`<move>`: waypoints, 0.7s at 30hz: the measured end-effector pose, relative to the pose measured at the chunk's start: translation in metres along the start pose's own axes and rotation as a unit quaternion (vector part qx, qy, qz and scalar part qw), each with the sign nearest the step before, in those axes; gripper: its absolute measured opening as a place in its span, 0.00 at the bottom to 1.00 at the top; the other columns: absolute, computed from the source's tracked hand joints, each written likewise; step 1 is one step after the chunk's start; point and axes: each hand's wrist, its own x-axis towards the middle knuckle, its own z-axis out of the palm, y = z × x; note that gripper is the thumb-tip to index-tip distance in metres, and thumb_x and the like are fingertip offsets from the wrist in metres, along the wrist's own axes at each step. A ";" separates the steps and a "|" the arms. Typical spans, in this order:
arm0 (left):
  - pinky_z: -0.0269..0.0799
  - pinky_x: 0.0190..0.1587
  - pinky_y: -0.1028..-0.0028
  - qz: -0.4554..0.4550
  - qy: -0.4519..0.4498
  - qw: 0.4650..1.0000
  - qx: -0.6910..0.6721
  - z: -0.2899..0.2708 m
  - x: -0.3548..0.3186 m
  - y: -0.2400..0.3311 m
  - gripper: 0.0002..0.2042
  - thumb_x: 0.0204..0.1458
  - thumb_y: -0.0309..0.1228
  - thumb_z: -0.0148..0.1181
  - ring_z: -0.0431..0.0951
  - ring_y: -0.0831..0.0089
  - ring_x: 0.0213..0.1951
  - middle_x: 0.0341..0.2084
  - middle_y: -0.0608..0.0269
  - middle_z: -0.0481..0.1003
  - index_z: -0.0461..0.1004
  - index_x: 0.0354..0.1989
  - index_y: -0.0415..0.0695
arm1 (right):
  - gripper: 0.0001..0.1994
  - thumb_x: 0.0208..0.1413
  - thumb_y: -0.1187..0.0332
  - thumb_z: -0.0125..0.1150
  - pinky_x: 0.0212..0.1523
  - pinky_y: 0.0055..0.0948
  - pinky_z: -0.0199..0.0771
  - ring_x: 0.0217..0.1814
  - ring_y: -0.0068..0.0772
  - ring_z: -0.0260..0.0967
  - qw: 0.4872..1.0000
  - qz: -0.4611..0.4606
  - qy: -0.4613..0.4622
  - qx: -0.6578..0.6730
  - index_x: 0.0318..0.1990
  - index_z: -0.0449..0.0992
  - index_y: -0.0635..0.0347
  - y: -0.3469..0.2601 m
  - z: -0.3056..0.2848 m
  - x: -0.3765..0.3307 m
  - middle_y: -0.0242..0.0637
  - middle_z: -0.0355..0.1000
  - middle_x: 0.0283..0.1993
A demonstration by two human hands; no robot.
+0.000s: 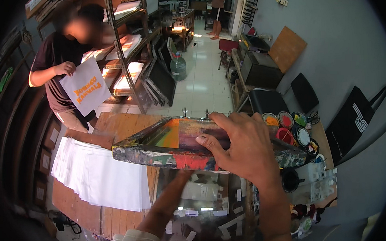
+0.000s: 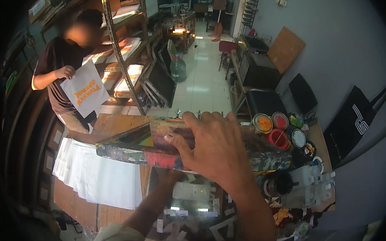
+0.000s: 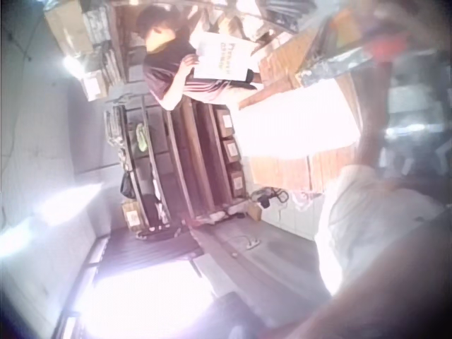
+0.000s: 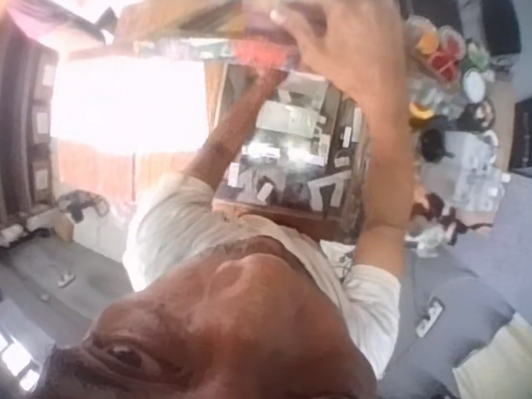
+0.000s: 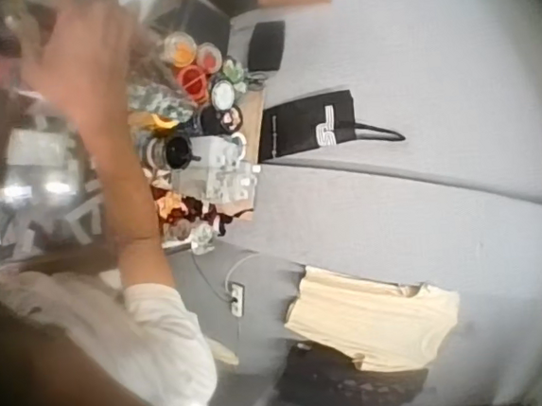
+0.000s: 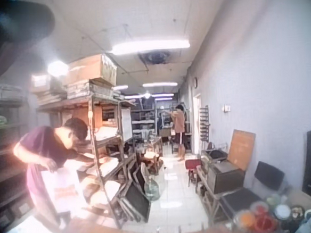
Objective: The person screen prints orange logos onto white sheets, placing each sheet on the printing table, lowering the screen frame, and using a squeegee to apply the ink before lifting the frame and moving the sheet to a pile.
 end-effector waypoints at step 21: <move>0.37 0.79 0.48 -0.161 0.254 0.953 0.049 0.070 -0.187 -0.058 0.37 0.70 0.52 0.39 0.43 0.51 0.80 0.78 0.45 0.47 0.47 0.78 0.34 | 0.26 0.63 0.46 0.62 0.54 0.35 0.75 0.50 0.44 0.81 0.990 0.108 -0.060 0.064 0.56 0.81 0.59 -0.001 0.000 0.011 0.48 0.83 0.45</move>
